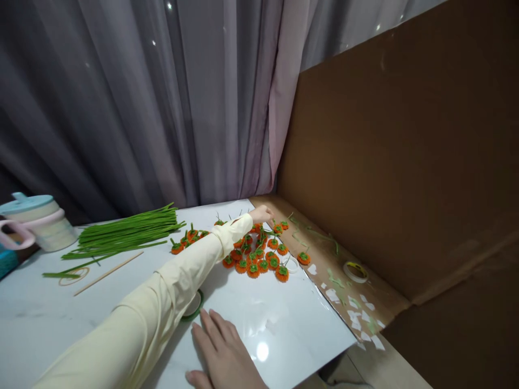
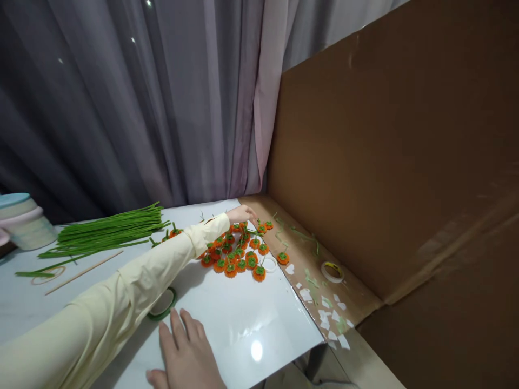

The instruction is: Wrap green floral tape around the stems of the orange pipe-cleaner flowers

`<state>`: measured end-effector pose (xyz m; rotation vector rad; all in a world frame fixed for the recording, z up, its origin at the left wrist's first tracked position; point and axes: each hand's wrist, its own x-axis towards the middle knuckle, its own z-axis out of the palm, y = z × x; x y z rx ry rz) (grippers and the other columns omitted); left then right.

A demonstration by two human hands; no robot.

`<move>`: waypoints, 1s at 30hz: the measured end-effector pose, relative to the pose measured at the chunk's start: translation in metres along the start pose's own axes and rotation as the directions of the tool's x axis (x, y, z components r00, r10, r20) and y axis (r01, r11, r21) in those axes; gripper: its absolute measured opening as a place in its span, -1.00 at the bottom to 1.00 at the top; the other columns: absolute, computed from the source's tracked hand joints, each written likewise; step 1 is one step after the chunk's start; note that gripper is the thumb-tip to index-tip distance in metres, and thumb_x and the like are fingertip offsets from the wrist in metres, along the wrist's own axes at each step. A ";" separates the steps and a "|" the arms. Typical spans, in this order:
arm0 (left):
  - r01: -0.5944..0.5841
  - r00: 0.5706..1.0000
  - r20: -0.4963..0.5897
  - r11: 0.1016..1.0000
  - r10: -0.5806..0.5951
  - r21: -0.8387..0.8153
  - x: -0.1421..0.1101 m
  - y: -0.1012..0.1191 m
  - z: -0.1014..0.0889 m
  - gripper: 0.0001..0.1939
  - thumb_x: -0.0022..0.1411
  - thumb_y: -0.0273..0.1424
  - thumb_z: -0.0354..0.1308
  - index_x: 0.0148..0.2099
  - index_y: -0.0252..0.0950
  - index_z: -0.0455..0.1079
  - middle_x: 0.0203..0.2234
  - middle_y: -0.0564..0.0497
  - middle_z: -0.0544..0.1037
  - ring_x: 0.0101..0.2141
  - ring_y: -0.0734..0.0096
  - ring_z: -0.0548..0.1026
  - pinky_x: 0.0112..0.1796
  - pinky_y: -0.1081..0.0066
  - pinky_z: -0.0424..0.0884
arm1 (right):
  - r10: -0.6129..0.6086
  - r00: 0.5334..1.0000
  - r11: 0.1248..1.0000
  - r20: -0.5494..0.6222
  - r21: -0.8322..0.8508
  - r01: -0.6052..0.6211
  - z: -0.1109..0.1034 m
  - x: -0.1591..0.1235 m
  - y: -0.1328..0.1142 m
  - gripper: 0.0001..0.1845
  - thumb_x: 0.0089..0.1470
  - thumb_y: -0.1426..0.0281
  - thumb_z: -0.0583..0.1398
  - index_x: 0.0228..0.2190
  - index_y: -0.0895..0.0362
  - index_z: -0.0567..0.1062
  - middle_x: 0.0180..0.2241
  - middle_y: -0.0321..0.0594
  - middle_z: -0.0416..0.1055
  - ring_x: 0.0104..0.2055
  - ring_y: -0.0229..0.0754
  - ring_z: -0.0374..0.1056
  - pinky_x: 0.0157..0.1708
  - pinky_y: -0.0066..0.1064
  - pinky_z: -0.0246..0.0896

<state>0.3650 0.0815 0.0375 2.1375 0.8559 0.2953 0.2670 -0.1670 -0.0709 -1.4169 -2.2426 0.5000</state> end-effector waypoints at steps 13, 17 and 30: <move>-0.112 0.967 -0.216 0.988 0.132 0.102 -0.211 -0.051 -0.102 -0.61 0.11 -0.22 0.15 -0.63 -0.36 0.26 -0.83 0.15 0.33 -0.75 0.61 0.26 -0.62 0.59 0.14 | 0.015 0.998 1.000 0.063 -0.004 -0.014 -0.020 0.000 -0.010 -0.45 0.18 0.21 -0.02 0.15 0.20 0.16 0.20 -0.16 0.04 0.25 0.06 -0.10 0.15 -0.12 0.04; -0.095 0.988 -0.100 0.971 0.120 0.221 -0.259 -0.101 -0.110 -0.63 0.20 -0.18 0.06 -0.50 -0.36 0.39 -0.63 0.07 0.47 -0.52 0.52 0.40 -0.42 0.59 0.26 | -0.006 1.000 0.999 0.017 -0.045 0.006 -0.017 0.000 -0.010 -0.48 0.17 0.28 0.02 0.13 0.19 0.18 0.19 -0.16 0.06 0.24 0.06 -0.05 0.11 -0.11 0.11; -0.179 0.966 0.212 0.975 0.149 0.129 -0.246 -0.166 -0.079 -0.64 0.04 -0.12 0.21 -0.46 -0.36 0.35 -0.44 0.01 0.36 -0.34 0.39 0.29 -0.26 0.49 0.23 | -0.124 0.987 0.982 -0.107 -0.156 0.107 -0.011 0.010 -0.023 -0.56 0.12 0.37 0.11 0.03 0.22 0.27 0.26 -0.08 -0.16 0.29 0.11 -0.26 0.10 -0.09 0.13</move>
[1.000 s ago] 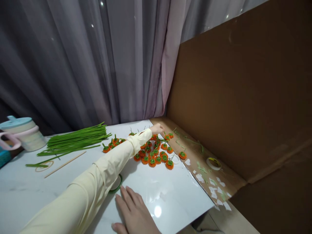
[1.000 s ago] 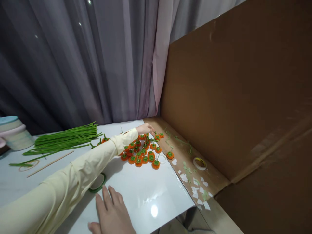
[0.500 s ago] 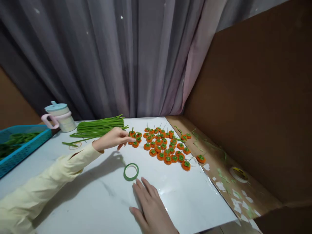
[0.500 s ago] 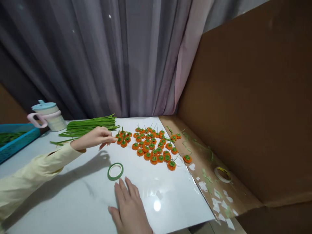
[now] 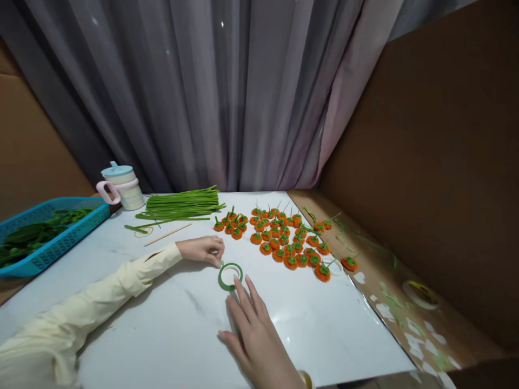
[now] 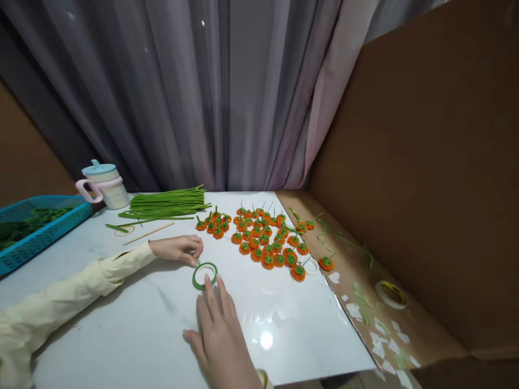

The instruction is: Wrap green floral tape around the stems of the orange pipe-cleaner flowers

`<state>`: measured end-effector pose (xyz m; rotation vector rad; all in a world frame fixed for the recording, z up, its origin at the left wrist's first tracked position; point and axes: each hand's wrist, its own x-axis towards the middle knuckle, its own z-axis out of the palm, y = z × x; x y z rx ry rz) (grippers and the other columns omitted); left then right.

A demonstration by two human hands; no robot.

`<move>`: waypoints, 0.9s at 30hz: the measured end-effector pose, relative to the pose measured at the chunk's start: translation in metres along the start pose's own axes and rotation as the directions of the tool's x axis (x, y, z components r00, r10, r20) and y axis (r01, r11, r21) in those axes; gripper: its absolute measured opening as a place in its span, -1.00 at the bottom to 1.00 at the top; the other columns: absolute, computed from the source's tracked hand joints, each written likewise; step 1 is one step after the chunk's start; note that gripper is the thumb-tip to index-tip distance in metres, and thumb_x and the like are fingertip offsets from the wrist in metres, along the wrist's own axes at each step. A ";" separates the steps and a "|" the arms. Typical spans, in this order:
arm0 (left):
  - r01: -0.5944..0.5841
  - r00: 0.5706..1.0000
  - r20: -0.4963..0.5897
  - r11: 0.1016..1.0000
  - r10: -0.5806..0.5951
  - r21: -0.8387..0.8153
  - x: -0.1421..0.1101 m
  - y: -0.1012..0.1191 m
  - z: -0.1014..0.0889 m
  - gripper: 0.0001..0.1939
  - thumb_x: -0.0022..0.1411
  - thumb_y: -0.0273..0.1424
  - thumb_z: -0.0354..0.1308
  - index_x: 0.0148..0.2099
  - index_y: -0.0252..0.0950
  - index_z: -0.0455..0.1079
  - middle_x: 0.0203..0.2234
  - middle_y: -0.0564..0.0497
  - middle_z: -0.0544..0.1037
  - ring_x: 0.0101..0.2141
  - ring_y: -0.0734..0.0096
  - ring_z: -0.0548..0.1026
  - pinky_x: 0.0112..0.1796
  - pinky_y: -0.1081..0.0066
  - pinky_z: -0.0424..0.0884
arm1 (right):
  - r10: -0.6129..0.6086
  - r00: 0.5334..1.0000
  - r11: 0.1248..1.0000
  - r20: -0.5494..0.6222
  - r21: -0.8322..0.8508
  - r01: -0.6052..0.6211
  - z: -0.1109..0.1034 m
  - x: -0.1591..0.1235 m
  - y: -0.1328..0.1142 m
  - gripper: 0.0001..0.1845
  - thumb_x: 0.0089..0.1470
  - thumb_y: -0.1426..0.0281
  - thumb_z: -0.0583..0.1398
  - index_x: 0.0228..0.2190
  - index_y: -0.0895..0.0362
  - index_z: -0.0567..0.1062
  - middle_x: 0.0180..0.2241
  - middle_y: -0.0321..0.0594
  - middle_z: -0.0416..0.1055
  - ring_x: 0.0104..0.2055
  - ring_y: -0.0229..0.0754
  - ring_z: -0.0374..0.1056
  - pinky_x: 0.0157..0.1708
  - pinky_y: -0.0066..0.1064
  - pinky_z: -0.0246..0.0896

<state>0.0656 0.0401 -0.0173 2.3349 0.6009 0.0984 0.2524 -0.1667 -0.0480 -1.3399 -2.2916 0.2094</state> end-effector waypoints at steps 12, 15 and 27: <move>0.010 0.992 -0.113 0.948 -0.048 -0.319 -0.051 -0.002 0.025 -0.71 0.05 -0.22 0.20 -0.45 -0.39 0.40 -0.63 0.09 0.39 -0.56 0.55 0.28 -0.51 0.59 0.18 | 0.085 0.995 0.996 -0.046 0.020 -0.084 0.003 0.011 -0.007 -0.78 0.16 0.42 0.04 -0.13 0.12 0.34 0.06 -0.07 0.22 0.18 -0.04 0.03 0.09 -0.11 0.15; -0.007 0.983 -0.167 0.896 -0.075 -0.444 -0.058 -0.012 0.031 -0.69 0.04 -0.19 0.20 -0.43 -0.40 0.42 -0.59 0.03 0.46 -0.54 0.51 0.35 -0.48 0.56 0.25 | 0.057 0.998 0.998 -0.037 0.017 -0.056 -0.001 0.014 -0.012 -0.81 0.16 0.44 0.03 -0.18 0.10 0.35 -0.01 -0.06 0.23 0.15 -0.04 0.08 0.06 -0.13 0.17; -0.044 0.992 -0.115 0.700 -0.055 -0.713 -0.061 -0.017 0.033 -0.58 0.08 -0.17 0.20 -0.16 -0.44 0.37 -0.52 -0.11 0.56 -0.56 0.48 0.44 -0.47 0.49 0.33 | 0.107 0.974 0.994 -0.200 0.000 -0.109 0.009 0.010 -0.002 -0.75 0.21 0.45 -0.06 -0.23 0.11 0.39 -0.21 -0.07 0.32 -0.19 -0.12 0.31 -0.21 -0.27 0.32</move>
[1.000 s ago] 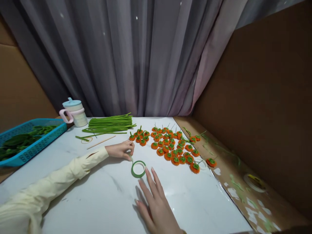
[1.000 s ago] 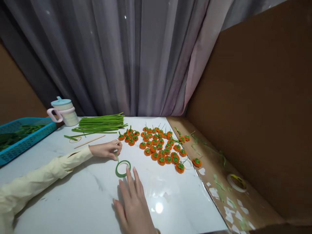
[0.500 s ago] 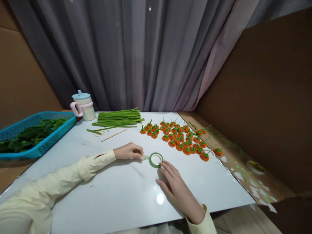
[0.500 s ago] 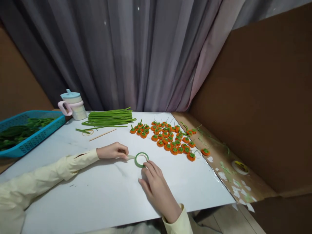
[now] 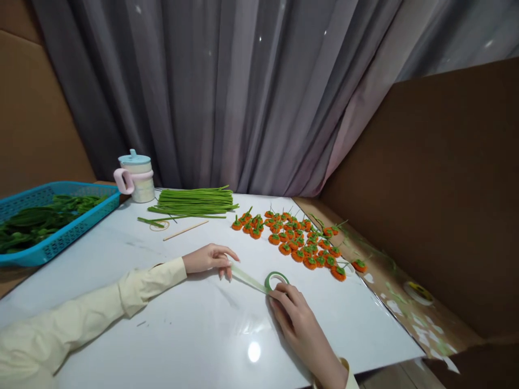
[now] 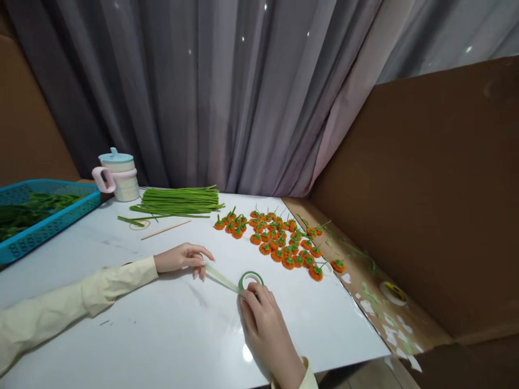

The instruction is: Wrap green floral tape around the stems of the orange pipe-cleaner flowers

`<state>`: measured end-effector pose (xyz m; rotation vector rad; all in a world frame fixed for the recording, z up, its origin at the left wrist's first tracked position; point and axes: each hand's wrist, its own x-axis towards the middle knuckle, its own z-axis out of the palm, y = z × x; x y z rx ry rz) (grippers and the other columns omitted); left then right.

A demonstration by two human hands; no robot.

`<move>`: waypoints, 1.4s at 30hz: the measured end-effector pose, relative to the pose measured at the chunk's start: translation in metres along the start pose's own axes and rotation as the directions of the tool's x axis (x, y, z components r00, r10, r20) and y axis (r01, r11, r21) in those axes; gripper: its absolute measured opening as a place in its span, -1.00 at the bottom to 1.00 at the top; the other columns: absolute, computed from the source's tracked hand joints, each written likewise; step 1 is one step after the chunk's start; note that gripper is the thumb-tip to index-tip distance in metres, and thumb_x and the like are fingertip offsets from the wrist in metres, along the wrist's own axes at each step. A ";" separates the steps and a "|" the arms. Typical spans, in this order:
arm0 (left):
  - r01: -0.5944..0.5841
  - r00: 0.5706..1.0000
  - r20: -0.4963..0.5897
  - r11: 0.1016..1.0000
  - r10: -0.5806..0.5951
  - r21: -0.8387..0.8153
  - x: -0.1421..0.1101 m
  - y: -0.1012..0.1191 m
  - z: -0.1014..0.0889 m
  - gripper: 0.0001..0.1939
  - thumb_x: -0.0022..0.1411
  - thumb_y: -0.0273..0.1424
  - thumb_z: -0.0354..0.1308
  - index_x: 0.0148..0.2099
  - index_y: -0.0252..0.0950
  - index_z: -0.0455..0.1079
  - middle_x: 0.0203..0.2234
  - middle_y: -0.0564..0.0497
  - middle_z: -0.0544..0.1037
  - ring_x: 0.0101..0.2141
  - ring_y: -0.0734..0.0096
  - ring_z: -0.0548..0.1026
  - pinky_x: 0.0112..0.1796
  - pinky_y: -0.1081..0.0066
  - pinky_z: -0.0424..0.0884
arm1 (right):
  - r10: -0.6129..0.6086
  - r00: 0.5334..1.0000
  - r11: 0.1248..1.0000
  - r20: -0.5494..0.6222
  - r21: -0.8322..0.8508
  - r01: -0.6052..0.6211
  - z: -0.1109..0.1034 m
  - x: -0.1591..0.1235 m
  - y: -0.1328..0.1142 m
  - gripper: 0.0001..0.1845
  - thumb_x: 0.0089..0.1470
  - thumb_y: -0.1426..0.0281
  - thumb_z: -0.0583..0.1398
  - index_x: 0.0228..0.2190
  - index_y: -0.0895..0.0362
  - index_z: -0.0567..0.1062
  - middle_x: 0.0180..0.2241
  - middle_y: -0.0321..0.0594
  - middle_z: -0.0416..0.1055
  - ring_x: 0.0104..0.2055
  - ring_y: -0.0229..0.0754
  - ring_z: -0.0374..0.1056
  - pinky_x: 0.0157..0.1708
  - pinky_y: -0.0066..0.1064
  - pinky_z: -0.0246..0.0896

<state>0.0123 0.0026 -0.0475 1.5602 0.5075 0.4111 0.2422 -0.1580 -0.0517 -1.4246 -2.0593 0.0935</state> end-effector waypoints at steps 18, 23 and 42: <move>-0.054 0.919 -0.320 0.875 0.232 0.481 0.001 -0.003 0.008 -0.72 0.09 -0.35 0.13 -0.12 -0.33 0.34 -0.48 0.05 0.55 -0.48 0.49 0.41 -0.37 0.51 0.30 | -0.116 0.976 0.978 0.185 -0.148 0.145 -0.024 0.029 0.004 -0.44 0.13 0.42 0.06 0.15 0.11 0.07 0.09 -0.01 0.19 0.08 0.08 0.14 -0.04 -0.03 0.22; -0.100 0.932 -0.274 0.892 0.239 0.440 -0.002 0.000 0.009 -0.63 0.12 -0.38 0.11 0.00 -0.34 0.28 -0.46 0.02 0.57 -0.43 0.45 0.46 -0.31 0.49 0.33 | -0.074 0.949 0.949 0.306 0.314 -0.028 0.012 0.089 -0.011 -0.62 0.06 0.27 0.16 -0.10 0.15 0.24 -0.08 -0.05 0.31 -0.11 -0.10 0.30 -0.13 -0.19 0.27; -0.115 0.855 -0.369 0.827 0.364 0.550 0.002 0.001 0.006 -0.67 0.24 -0.33 -0.04 0.04 -0.29 0.13 -0.42 0.04 0.41 -0.41 0.45 0.38 -0.35 0.47 0.28 | 0.093 0.850 0.331 0.518 0.790 -0.517 0.059 0.124 0.011 -0.58 -0.23 0.16 0.32 -0.47 0.19 0.31 -0.61 -0.34 0.39 -0.69 -0.44 0.08 -0.69 -0.56 -0.16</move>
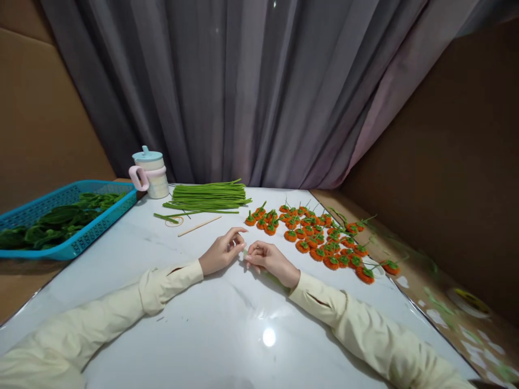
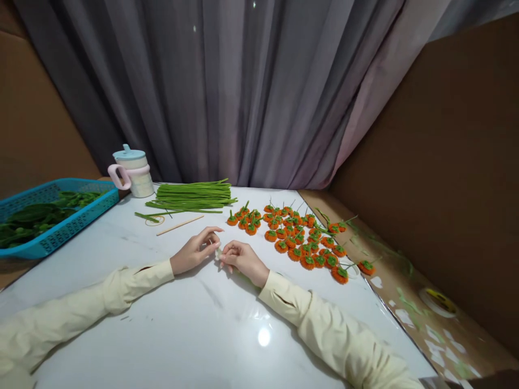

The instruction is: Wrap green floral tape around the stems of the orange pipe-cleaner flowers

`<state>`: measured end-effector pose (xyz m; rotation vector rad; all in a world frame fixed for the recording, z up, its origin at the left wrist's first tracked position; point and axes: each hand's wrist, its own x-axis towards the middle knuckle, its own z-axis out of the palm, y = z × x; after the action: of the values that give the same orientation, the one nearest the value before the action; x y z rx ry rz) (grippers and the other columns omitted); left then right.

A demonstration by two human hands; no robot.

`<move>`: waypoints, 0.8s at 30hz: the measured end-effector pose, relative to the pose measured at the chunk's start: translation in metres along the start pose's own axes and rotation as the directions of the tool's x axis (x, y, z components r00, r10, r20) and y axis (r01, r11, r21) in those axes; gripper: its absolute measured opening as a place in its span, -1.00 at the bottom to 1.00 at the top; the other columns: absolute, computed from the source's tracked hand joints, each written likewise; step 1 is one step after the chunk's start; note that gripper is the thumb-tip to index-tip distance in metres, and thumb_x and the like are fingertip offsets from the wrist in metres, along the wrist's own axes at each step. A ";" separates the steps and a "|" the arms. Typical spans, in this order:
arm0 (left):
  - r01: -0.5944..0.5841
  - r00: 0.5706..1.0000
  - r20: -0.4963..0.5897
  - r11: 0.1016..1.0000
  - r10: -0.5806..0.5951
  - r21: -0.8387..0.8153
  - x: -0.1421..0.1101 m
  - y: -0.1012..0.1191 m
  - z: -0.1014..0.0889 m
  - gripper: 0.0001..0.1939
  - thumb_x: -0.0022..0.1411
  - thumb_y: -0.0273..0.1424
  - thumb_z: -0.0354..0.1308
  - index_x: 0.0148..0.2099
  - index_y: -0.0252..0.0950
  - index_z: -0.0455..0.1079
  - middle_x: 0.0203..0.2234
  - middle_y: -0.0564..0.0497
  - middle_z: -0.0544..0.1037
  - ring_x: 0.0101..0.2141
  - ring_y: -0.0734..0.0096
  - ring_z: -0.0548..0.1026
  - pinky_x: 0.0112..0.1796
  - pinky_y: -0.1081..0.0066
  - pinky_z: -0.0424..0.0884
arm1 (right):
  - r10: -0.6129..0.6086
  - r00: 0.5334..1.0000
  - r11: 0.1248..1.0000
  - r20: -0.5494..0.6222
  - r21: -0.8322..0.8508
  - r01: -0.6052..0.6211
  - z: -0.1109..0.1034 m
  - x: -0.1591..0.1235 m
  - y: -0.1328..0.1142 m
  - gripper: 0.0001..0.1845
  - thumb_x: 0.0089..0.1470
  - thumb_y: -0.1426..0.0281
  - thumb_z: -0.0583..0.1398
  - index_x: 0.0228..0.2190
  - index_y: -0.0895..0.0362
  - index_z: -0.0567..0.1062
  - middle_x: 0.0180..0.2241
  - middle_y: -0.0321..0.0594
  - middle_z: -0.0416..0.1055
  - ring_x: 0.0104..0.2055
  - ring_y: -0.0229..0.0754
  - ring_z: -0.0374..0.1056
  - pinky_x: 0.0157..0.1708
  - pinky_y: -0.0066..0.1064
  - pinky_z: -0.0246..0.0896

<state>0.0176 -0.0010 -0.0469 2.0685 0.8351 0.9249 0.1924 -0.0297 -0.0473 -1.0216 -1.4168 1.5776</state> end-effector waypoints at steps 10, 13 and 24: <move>0.147 0.985 -0.133 0.948 -0.113 0.284 0.087 -0.042 0.009 -0.48 -0.01 -0.37 0.26 0.02 -0.30 0.23 0.04 -0.18 0.29 0.06 0.00 0.20 0.04 0.02 0.05 | 0.034 0.999 0.994 -0.040 0.103 -0.030 -0.001 -0.001 -0.003 -0.58 -0.28 0.20 0.36 -0.44 0.23 0.39 -0.60 -0.27 0.43 -0.70 -0.45 0.10 -0.71 -0.57 -0.16; 0.148 0.985 -0.133 0.948 -0.114 0.282 0.098 -0.045 0.009 -0.74 0.03 -0.43 0.21 -0.16 -0.28 0.36 -0.13 -0.07 0.44 -0.02 0.07 0.29 0.02 0.05 0.08 | 0.050 0.997 0.991 -0.065 0.126 -0.041 -0.001 -0.002 -0.005 -0.59 -0.27 0.21 0.35 -0.44 0.24 0.40 -0.57 -0.22 0.46 -0.70 -0.45 0.12 -0.72 -0.56 -0.17; 0.331 0.943 0.003 0.932 -0.334 -0.147 -0.001 -0.006 -0.014 -0.68 0.05 -0.24 0.18 -0.22 -0.39 0.38 -0.43 -0.03 0.48 -0.62 0.55 0.34 -0.60 0.51 0.30 | 0.081 0.996 0.983 0.036 0.160 -0.086 -0.003 -0.001 -0.006 -0.68 -0.22 0.29 0.34 -0.45 0.25 0.44 -0.49 -0.14 0.51 -0.68 -0.46 0.12 -0.68 -0.56 -0.14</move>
<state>0.0044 0.0057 -0.0455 1.7256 1.0586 0.7955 0.1958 -0.0292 -0.0411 -0.9754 -1.2560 1.7443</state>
